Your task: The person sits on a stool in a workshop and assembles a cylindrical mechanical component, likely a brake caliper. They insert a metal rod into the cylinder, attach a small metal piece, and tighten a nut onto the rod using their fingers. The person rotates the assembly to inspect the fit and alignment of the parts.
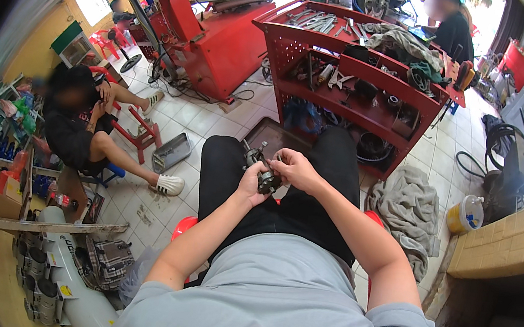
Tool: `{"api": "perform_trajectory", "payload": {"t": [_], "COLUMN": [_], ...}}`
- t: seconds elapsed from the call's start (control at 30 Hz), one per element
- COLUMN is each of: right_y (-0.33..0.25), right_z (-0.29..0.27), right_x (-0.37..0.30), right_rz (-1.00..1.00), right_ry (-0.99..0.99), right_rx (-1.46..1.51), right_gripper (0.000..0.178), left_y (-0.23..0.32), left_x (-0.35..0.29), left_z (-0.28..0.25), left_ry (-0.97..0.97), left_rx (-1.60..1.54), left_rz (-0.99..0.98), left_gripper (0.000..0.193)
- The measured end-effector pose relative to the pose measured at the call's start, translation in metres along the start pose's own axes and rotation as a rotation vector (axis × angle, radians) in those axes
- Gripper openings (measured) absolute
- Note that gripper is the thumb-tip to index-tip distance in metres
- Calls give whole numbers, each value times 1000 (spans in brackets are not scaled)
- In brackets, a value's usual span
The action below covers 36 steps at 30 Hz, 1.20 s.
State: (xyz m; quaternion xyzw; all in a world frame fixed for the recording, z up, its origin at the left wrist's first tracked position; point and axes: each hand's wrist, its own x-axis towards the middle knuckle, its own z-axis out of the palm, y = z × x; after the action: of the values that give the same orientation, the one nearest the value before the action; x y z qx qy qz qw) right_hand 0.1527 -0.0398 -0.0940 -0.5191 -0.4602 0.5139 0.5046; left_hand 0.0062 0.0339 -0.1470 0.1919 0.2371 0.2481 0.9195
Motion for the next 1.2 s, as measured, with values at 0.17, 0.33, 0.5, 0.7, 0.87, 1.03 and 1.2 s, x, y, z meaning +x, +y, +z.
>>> {"api": "perform_trajectory", "payload": {"t": [0.17, 0.33, 0.5, 0.7, 0.87, 1.03, 1.2], "right_y": [-5, -33, -30, -32, -32, -37, -29], "right_z": [-1, -2, -3, -5, -4, -5, 8], "right_x": [1, -11, -13, -15, -16, -18, -19], "right_rz": [-102, -140, -231, -253, -318, -219, -472], "right_ry": [40, 108, 43, 35, 28, 113, 160], "right_rx": [13, -270, -357, -456, -519, -589, -592], "right_gripper": [13, 15, 18, 19, 26, 36, 20], "left_y": [6, 10, 9, 6, 9, 10, 8], "left_x": [-4, -13, -7, -8, -13, -14, -4], "left_z": [7, 13, 5, 6, 8, 18, 1], "left_ry": [-3, -13, -160, -144, -140, -49, -76], "left_rx": [-71, -34, 140, 91, 149, 49, 22], "left_rz": [-25, 24, -13, 10, 45, 66, 62], "left_gripper": [19, 13, 16, 14, 14, 14, 8]}}
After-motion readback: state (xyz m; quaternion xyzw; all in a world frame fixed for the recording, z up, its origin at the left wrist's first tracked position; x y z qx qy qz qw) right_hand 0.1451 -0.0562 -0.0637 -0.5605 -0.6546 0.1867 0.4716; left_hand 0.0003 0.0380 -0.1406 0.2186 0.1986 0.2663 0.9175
